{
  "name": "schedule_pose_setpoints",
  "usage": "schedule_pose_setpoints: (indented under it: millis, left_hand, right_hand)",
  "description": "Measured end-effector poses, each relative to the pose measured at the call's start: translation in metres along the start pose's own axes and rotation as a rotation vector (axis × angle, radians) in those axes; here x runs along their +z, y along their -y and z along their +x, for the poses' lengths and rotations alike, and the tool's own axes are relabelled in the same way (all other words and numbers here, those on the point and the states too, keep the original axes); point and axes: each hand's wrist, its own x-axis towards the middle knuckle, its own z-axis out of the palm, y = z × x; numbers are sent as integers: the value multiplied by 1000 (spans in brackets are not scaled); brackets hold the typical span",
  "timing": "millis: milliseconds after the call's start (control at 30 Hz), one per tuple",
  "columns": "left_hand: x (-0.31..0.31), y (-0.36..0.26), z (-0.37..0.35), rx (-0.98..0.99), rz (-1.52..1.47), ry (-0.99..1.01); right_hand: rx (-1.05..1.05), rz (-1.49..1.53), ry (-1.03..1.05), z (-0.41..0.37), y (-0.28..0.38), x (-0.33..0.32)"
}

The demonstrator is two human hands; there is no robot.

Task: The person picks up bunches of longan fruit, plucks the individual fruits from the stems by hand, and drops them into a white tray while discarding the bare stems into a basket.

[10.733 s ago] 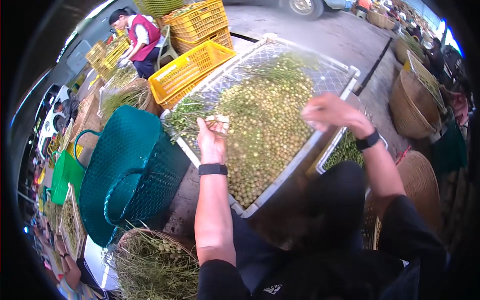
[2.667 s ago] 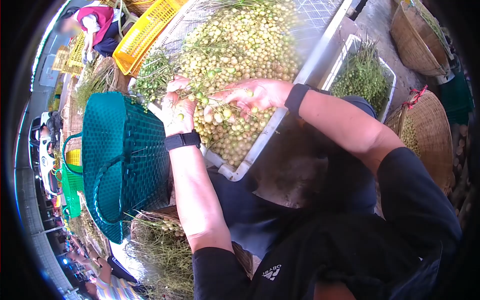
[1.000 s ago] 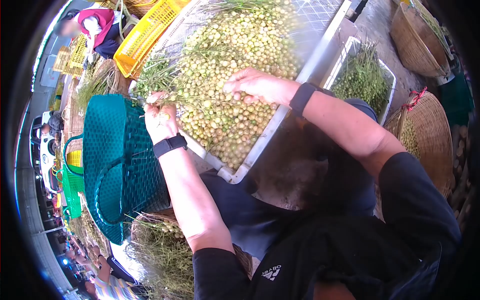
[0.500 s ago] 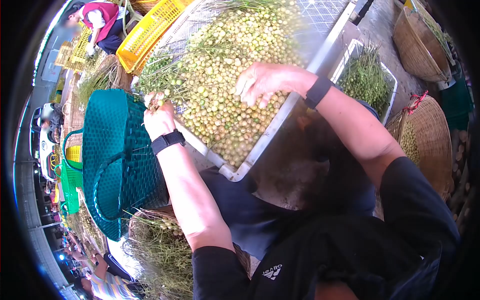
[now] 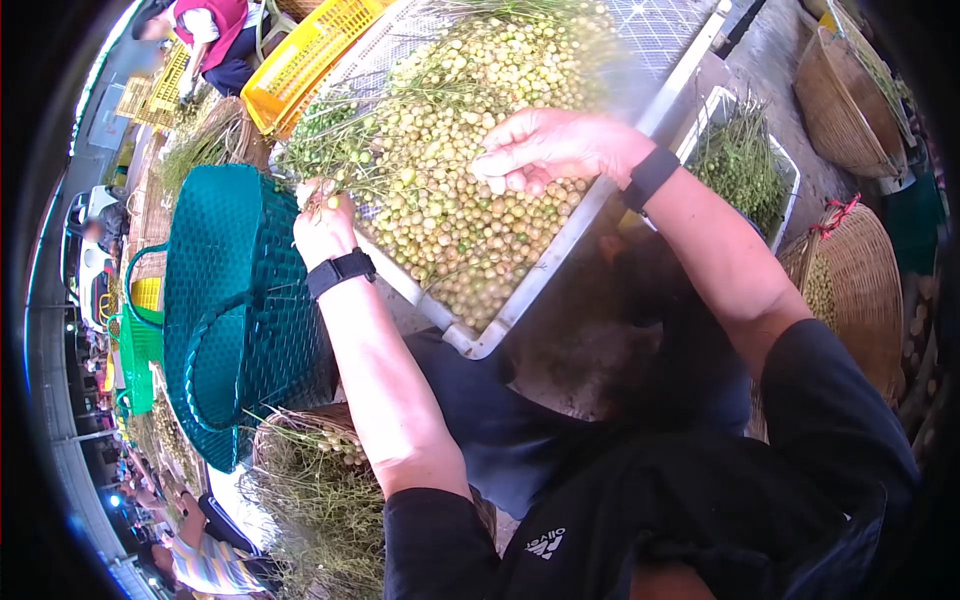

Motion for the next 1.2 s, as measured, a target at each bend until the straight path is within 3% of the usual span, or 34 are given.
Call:
schedule_pose_setpoints:
  millis: [67, 133, 233, 367, 533, 700, 767, 800, 1000, 1067, 1133, 1200]
  left_hand:
    - [65, 21, -9, -68, -99, -73]
    - [74, 25, -9, -137, -200, -147]
    - [71, 26, -9, 2, 314, -24]
    - [79, 18, -1, -51, 412, 152]
    - [-49, -31, 14, -590, -634, 172]
    - [-36, -30, 13, -642, -629, 193]
    - [-32, -28, 10, -438, -547, 80]
    - [-26, -25, 9, -437, -545, 80]
    - [11, 7, 13, -1605, -2483, -301]
    - [38, 19, 0, -1529, -2557, -212]
    - [111, 26, -26, -841, -2821, -243]
    - [66, 7, -17, -990, -2917, -285]
  right_hand:
    - [10, -53, 204, -2, 0, -9]
    - [35, -61, 176, -7, 4, -9]
    - [32, 6, 134, -1, -5, 8]
    - [-2, 180, 176, 27, -42, 27]
    - [-51, 279, 129, 28, -31, 39]
    - [-73, 233, 83, 23, -34, 42]
    - [-82, 225, 83, 24, -35, 39]
    - [-117, 156, 90, 21, -32, 37]
    - [-219, -32, 52, 9, -17, 22]
    - [-240, -43, 28, 9, -14, 15]
    - [-122, 191, -99, 11, -10, 10]
    - [-135, 298, -122, 12, -6, 7]
